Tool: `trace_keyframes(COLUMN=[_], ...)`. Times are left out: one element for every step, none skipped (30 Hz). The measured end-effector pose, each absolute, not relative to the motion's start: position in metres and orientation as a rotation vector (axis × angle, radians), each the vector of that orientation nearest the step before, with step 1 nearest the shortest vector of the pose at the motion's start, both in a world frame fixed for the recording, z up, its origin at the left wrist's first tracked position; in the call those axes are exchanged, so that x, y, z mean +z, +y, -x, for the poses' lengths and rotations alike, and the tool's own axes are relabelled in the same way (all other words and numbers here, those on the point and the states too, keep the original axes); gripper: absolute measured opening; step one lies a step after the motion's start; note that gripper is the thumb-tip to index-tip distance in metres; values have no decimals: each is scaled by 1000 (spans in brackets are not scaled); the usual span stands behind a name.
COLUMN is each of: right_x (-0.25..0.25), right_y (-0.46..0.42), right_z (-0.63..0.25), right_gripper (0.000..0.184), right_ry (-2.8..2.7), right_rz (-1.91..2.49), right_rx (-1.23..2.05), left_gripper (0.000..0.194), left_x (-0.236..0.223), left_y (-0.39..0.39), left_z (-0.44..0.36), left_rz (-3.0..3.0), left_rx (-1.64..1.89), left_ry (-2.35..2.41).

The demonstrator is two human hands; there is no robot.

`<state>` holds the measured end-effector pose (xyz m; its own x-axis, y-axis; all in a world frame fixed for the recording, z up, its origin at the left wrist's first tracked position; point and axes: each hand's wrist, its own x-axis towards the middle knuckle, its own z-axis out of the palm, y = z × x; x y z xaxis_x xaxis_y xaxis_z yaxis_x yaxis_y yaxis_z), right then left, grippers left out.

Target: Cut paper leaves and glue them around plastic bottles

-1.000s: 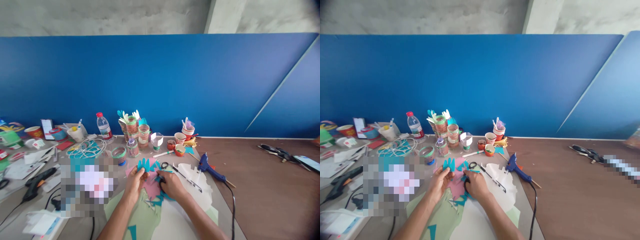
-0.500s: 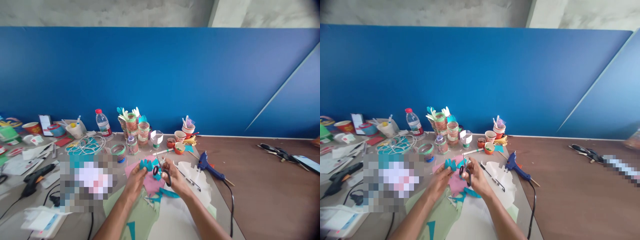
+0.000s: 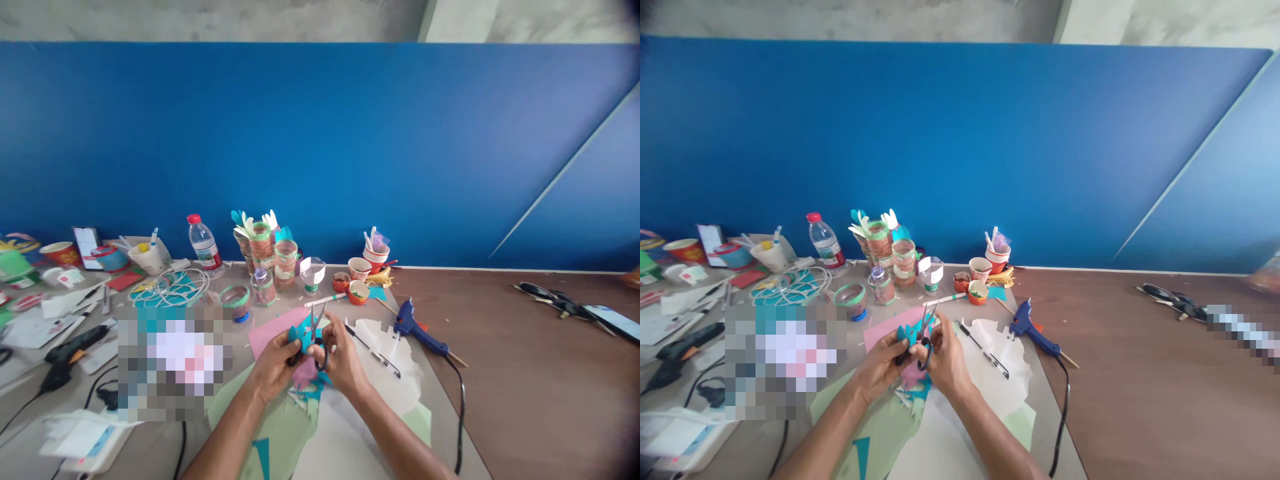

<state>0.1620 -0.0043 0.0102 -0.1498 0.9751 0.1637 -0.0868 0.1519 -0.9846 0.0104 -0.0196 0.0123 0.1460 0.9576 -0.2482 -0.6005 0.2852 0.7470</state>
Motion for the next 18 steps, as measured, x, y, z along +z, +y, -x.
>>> trace_keyframes(right_x=[10, 10, 10, 11, 11, 12, 12, 12, 13, 14, 15, 17, 18, 19, 20, 20, 20, 19], right_y=[-4, -5, -6, -7, -9, -10, -12, -14, -16, -17, -17, -18, -17, -17, -16, -15, -14, -13], right_z=[-162, -162, -162, -161, -160, -159, -158, -157, -156, -156, -157, -157, -158, -159, -160, -160, -160, -159], right_gripper=[73, 71, 69, 69, 69, 69, 69, 68, 67, 64, 60, 55, 51, 48, 47, 45, 42, 39], right_ry=[-1373, -1405, -1424, -1422, -1403, -1375, -1346, -1321, -1298, -1271, -1235, -1191, -1151, -1129, -1133, -1160, -1198, -1232], right_rz=[972, 952, 897, 821, 735, 650, 574, 511, 470, 455, 468, 504, 552, 609, 676, 757, 845, 932], right_rx=[1201, 1220, 1292, 1388, 1480, 1559, 1627, 1688, 1733, 1763, 1779, 1783, 1778, 1768, 1752, 1721, 1677, 1627], left_gripper=[26, 27, 27, 28, 28, 29, 30, 32, 33, 34, 35, 34, 32, 30, 28, 25, 23, 21], left_x=[11, 11, 10, 10, 11, 11, 12, 12, 13, 13, 13, 12, 12, 11, 9, 8, 7, 6], left_y=[-19, -20, -20, -21, -22, -23, -24, -24, -24, -24, -23, -22, -20, -19, -18, -17, -16, -15], left_z=[-10, -10, -10, -9, -8, -7, -6, -5, -4, -4, -4, -5, -6, -8, -9, -10, -11, -11], left_rz=[-516, -486, -463, -449, -445, -449, -457, -465, -470, -474, -480, -493, -512, -541, -571, -597, -615, -620], left_rx=[1210, 1218, 1228, 1236, 1241, 1240, 1237, 1238, 1248, 1267, 1294, 1333, 1373, 1412, 1436, 1447, 1447, 1440], left_ry=[806, 804, 791, 767, 736, 700, 668, 648, 646, 662, 693, 737, 788, 836, 876, 903, 916, 917])
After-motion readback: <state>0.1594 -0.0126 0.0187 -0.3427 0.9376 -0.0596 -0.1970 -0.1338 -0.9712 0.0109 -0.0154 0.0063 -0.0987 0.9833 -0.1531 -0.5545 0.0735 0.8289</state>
